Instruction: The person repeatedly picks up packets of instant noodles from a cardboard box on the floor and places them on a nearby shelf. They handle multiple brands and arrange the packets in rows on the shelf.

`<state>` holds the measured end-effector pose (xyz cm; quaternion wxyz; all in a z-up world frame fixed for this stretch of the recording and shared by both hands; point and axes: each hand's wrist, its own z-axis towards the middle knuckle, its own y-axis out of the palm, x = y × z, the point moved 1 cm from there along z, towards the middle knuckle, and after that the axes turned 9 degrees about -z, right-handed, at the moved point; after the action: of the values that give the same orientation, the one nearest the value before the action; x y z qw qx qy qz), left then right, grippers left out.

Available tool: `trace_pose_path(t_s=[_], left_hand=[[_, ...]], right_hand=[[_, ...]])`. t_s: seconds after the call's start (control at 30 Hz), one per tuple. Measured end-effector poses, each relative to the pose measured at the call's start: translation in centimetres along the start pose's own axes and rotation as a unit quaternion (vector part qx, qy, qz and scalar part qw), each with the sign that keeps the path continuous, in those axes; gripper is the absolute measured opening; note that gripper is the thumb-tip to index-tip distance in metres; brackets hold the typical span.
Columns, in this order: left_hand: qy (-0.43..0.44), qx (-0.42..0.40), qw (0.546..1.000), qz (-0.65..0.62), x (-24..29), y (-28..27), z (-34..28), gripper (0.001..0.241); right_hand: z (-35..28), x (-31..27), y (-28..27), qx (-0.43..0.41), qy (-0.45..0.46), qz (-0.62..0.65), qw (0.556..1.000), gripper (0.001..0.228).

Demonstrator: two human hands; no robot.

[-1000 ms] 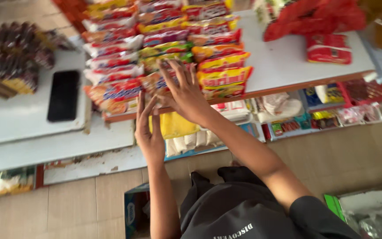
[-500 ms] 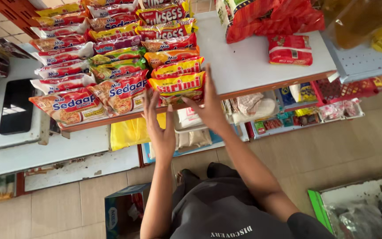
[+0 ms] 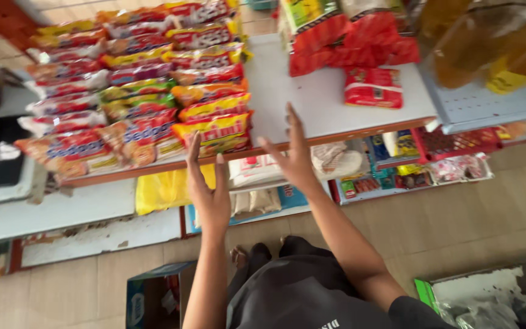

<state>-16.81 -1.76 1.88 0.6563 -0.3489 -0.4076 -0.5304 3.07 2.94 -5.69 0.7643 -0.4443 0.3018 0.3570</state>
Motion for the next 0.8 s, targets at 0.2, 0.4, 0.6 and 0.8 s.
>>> trace_pose_path(t_s=[0.2,0.4,0.6,0.8], left_hand=[[-0.04,-0.09,0.988,-0.121,1.6,3.3,0.0,0.045],[-0.065,-0.136,0.987,-0.057,2.2,5.2,-1.2,0.041],[-0.031,-0.15,0.987,-0.041,2.1,3.9,-1.4,0.03],[0.016,-0.095,0.995,-0.022,2.6,0.8,-1.6,0.031]], right_hand=[[2.9,7.3,-13.7,0.146,-0.059,-0.297,0.942,0.087],[5.7,12.3,-17.9,0.085,-0.019,-0.324,0.942,0.075],[5.1,13.4,-17.3,0.123,-0.085,-0.354,0.923,0.048],[5.0,8.5,-16.4,0.14,-0.099,-0.295,0.94,0.04]])
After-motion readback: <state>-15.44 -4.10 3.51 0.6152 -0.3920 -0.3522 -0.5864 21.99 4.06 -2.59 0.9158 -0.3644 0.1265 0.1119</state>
